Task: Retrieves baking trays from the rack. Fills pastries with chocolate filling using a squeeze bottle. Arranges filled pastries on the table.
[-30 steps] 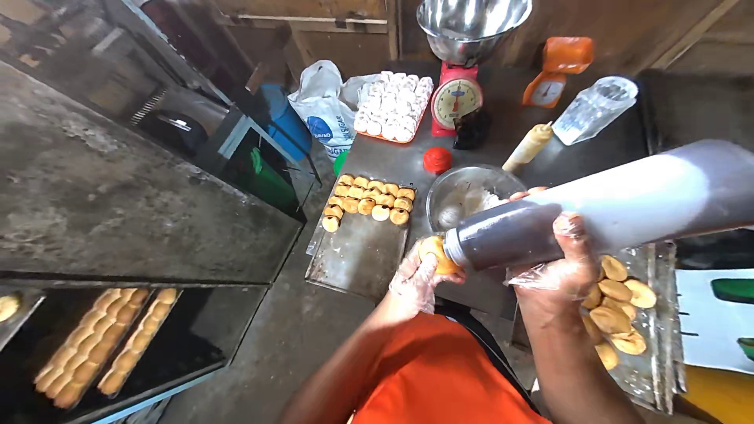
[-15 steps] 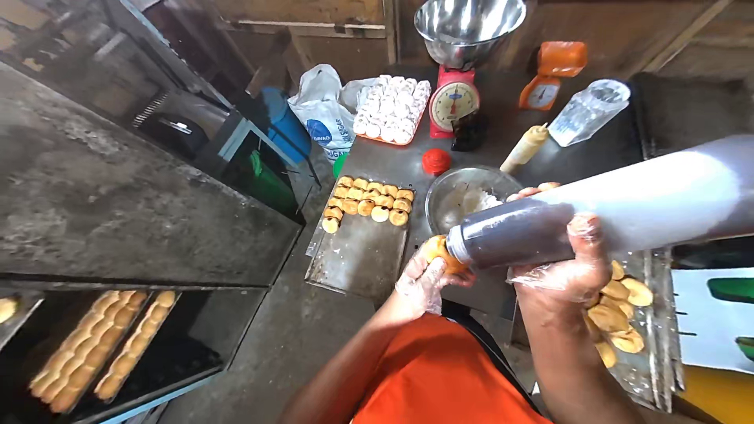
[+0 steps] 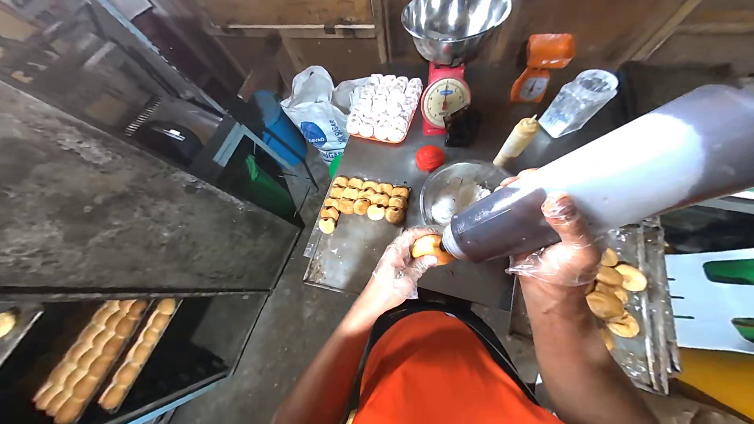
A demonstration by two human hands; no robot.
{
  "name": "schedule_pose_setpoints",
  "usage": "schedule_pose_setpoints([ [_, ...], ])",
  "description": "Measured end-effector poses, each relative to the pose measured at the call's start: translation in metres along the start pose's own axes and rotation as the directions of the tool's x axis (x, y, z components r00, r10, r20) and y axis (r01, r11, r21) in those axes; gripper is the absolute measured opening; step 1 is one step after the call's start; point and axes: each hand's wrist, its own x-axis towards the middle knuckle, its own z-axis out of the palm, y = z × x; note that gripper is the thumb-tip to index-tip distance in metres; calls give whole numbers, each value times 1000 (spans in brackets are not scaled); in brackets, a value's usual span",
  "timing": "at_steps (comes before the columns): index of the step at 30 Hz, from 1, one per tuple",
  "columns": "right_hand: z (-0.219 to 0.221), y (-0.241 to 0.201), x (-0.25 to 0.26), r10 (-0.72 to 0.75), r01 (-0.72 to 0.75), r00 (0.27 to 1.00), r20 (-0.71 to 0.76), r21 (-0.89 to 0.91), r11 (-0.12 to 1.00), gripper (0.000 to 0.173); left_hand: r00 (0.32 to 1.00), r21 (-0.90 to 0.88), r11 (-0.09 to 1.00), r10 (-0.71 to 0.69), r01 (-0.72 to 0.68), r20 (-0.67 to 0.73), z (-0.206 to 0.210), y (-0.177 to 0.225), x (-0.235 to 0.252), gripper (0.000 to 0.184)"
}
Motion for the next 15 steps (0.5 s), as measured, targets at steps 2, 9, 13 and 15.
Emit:
schedule_pose_setpoints([
  [2,1,-1,1,-11,11,1000,-8,3,1000,40,999,-63,998,-29,28,-15,2,1,0,43],
  [9,3,-3,1,-29,28,999,-34,-13,1000,38,999,-152,988,-42,41,-4,3,-2,-2,46],
  [13,4,-5,3,-65,64,997,-32,-33,997,39,1000,-168,986,-22,22,-1,3,-6,-3,46],
  [15,6,-6,2,-62,61,997,-36,-49,997,38,1000,-171,985,-25,24,-4,2,-8,-4,45],
])
